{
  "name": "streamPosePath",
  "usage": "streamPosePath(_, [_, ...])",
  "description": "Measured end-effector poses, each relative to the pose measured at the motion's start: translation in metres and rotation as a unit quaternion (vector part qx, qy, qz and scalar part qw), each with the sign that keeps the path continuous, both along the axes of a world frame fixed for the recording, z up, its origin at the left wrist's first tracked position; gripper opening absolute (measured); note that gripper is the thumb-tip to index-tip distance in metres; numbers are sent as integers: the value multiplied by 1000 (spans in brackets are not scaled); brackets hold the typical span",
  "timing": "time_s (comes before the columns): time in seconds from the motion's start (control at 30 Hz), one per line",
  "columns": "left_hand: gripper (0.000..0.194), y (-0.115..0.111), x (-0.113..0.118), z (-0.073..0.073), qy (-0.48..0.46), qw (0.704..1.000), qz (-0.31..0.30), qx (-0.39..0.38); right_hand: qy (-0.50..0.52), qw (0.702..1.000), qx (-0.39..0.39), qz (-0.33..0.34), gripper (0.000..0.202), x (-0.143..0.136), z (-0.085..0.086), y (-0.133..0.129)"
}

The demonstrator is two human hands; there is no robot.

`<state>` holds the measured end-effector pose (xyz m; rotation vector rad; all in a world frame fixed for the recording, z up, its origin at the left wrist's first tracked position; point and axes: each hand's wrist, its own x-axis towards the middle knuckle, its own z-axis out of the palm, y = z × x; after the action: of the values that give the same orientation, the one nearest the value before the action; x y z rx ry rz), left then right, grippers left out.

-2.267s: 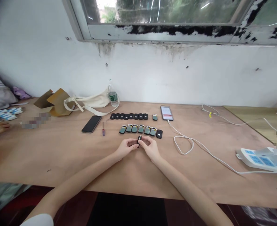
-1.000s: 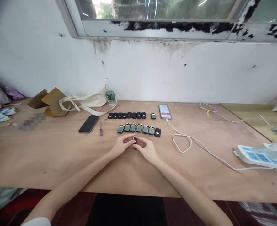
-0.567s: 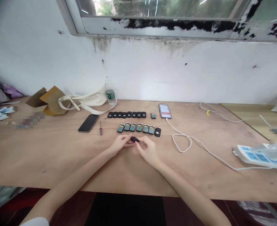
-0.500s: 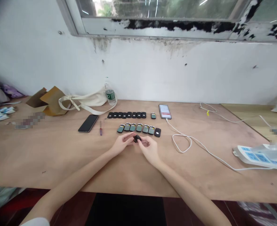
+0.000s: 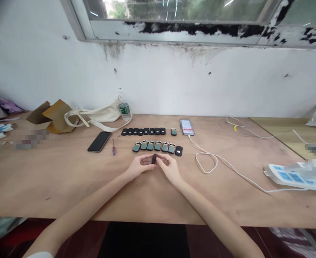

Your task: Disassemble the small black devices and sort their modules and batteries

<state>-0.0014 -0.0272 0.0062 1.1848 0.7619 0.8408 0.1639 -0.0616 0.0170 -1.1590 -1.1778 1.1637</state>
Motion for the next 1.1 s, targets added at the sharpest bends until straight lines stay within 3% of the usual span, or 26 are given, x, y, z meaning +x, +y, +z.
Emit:
streamPosePath(0.33, [56, -1, 1, -2, 12, 1000, 4, -1, -35, 999, -15, 37, 41, 1, -5, 4])
streamPosePath(0.7, [50, 0, 0, -8, 53, 998, -1, 25, 1, 999, -34, 32, 40, 4, 3, 2])
streamPosePath(1.1, [44, -6, 9, -11, 96, 993, 42, 46, -37, 999, -14, 14, 39, 2, -8, 7])
